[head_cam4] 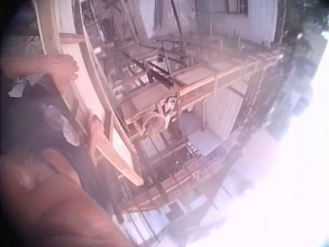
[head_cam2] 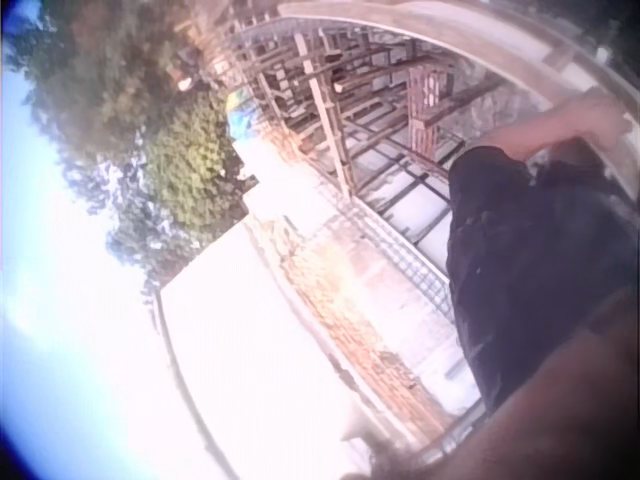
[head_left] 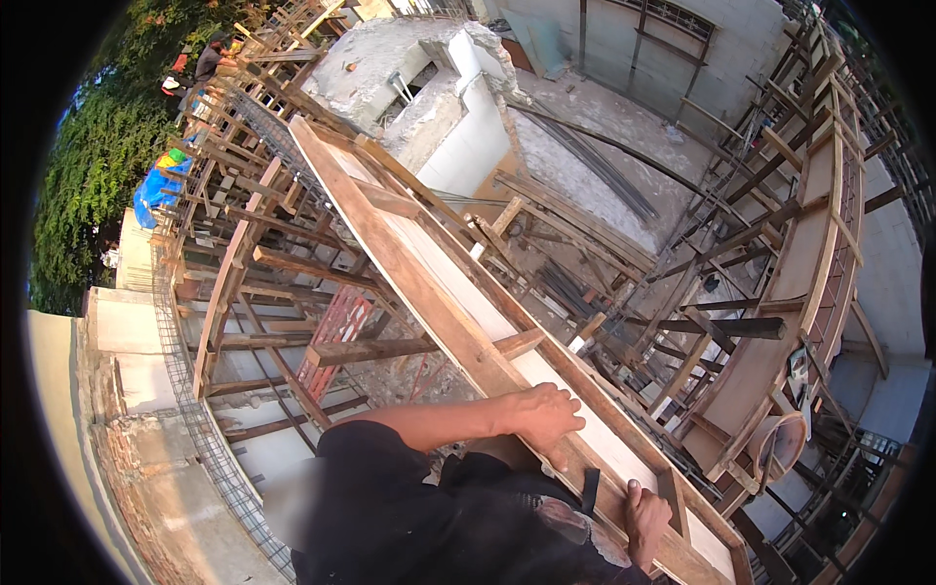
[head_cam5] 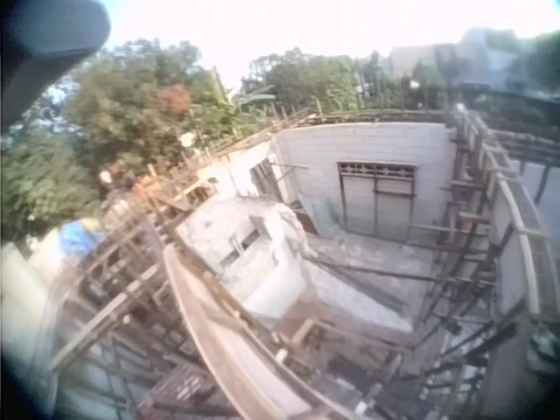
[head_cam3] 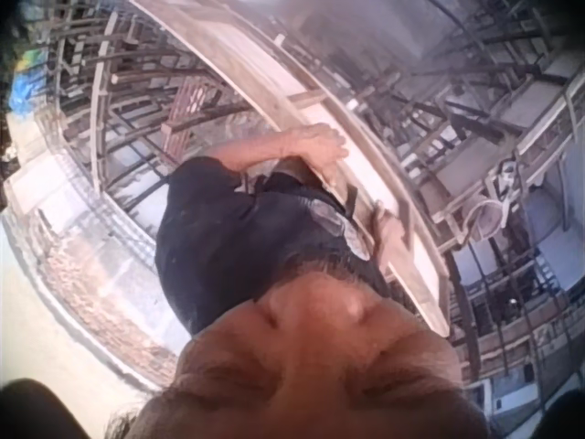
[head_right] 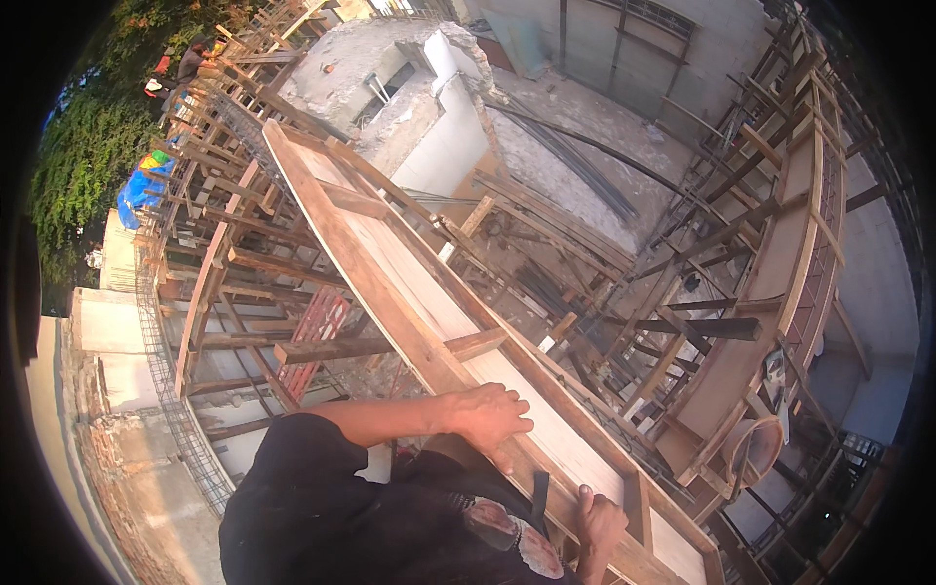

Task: The person hands a large wooden panel down to another person, then picks up a smaller wooden block and uses a saw to cut it while sitting on a construction frame.

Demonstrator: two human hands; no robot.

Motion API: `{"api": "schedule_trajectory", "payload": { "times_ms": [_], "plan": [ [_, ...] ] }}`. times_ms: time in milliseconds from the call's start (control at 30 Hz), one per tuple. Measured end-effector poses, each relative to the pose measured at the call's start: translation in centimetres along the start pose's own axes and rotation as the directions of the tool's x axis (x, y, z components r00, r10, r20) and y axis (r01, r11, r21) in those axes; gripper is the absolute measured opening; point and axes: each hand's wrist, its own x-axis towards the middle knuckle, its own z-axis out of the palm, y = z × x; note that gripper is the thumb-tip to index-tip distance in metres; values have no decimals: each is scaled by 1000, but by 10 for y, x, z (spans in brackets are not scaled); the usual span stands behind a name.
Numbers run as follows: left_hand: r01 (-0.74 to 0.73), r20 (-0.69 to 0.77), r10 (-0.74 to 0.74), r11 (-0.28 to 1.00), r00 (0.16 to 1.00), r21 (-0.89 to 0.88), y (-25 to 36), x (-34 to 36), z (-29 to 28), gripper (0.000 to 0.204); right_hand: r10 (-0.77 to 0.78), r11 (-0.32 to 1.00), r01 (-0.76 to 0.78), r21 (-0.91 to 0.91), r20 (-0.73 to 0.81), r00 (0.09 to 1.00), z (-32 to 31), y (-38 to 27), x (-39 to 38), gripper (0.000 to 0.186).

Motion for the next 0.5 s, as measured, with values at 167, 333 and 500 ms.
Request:
{"api": "schedule_trajectory", "payload": {
  "times_ms": [167,333,500],
  "plan": [
    [279,191,-296,954,936,109,15,8,-8,93,14,1000,-13,-2,74,997,-16,-13,0,74],
    [283,254,-307,951,917,126,4,8,-13,96,-89,983,106,152,-117,989,-14,20,-11,70],
    [289,271,-317,947,909,140,4,11,-14,96,13,1000,-11,16,-148,989,-30,158,-70,32]
  ]
}}
